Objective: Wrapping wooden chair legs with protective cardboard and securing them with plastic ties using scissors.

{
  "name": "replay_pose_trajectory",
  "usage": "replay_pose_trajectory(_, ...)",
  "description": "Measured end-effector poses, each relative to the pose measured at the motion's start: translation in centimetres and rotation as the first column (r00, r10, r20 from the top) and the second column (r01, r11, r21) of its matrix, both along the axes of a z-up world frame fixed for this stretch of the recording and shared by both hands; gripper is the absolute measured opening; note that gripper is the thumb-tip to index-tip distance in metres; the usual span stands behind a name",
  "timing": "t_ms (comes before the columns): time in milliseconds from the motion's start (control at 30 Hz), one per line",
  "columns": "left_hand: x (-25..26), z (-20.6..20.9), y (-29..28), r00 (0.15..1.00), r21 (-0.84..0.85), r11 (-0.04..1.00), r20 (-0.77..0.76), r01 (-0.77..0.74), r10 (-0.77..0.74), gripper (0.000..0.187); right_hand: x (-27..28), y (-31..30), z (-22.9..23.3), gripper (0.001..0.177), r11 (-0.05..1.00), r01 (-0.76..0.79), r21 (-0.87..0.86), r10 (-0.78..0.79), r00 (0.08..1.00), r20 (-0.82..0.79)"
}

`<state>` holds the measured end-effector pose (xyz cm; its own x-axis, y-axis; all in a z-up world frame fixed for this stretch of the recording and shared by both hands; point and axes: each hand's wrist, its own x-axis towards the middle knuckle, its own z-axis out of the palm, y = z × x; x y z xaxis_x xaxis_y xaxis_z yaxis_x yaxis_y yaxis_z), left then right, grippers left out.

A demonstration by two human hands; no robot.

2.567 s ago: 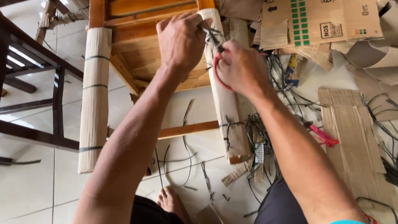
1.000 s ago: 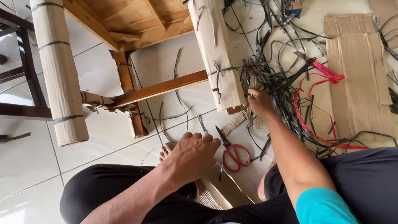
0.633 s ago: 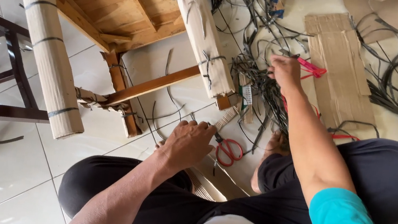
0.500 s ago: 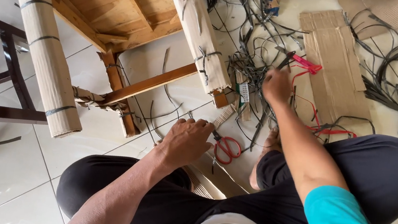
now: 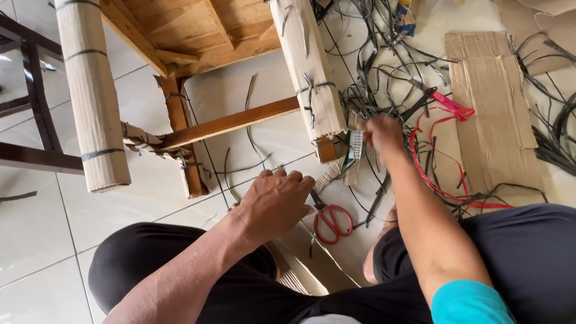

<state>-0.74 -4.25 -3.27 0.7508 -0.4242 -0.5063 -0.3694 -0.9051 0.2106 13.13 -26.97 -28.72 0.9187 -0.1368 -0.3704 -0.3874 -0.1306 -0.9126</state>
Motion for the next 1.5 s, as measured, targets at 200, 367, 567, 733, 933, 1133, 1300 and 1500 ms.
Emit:
replay_pose_trajectory(200,-0.6,4.0,-0.9,0.997,-0.095,0.995,-0.073,-0.009,0.002,0.039,0.4,-1.7,-3.5,0.033,0.917,-0.372,-0.146,0.364,0.928,-0.081)
replay_pose_trajectory(367,-0.7,0.5,0.7,0.998,-0.028,0.999,-0.033,-0.047,0.046,0.036,-2.0,-1.8,-20.2,0.044,0.87,-0.473,-0.137,0.405,0.845,-0.349)
replay_pose_trajectory(567,0.7,0.9,0.9,0.999,-0.023,0.999,0.028,-0.025,0.026,0.035,-1.3,-1.0,1.7,0.035,0.986,-0.163,-0.016,0.153,0.953,-0.26)
replay_pose_trajectory(733,1.4,1.9,-0.2,0.996,-0.083,0.995,0.071,-0.047,0.053,0.037,0.7,-2.7,19.0,0.035,0.963,-0.181,0.198,0.172,0.983,0.061)
replay_pose_trajectory(933,0.4,4.4,-1.4,0.897,-0.621,0.742,0.137,-0.253,0.42,0.037,-2.3,-3.1,30.5,0.042,0.884,-0.448,0.135,0.393,0.868,0.304)
replay_pose_trajectory(1133,-0.5,5.3,-2.2,0.862,-0.859,0.242,-0.35,-0.452,0.367,0.067,-8.7,0.7,32.4,0.044,0.804,-0.583,0.113,0.506,0.772,0.386)
replay_pose_trajectory(1300,1.1,1.1,-0.9,0.843,-0.89,0.078,-0.393,-0.449,0.368,0.038,-9.8,2.4,34.0,0.037,0.746,-0.645,-0.165,0.646,0.64,0.417)
replay_pose_trajectory(1500,0.3,2.5,-0.9,0.85,-0.951,0.139,-0.175,-0.277,0.497,0.032,-6.6,0.9,26.8,0.007,0.649,-0.369,-0.665,0.752,0.446,0.485)
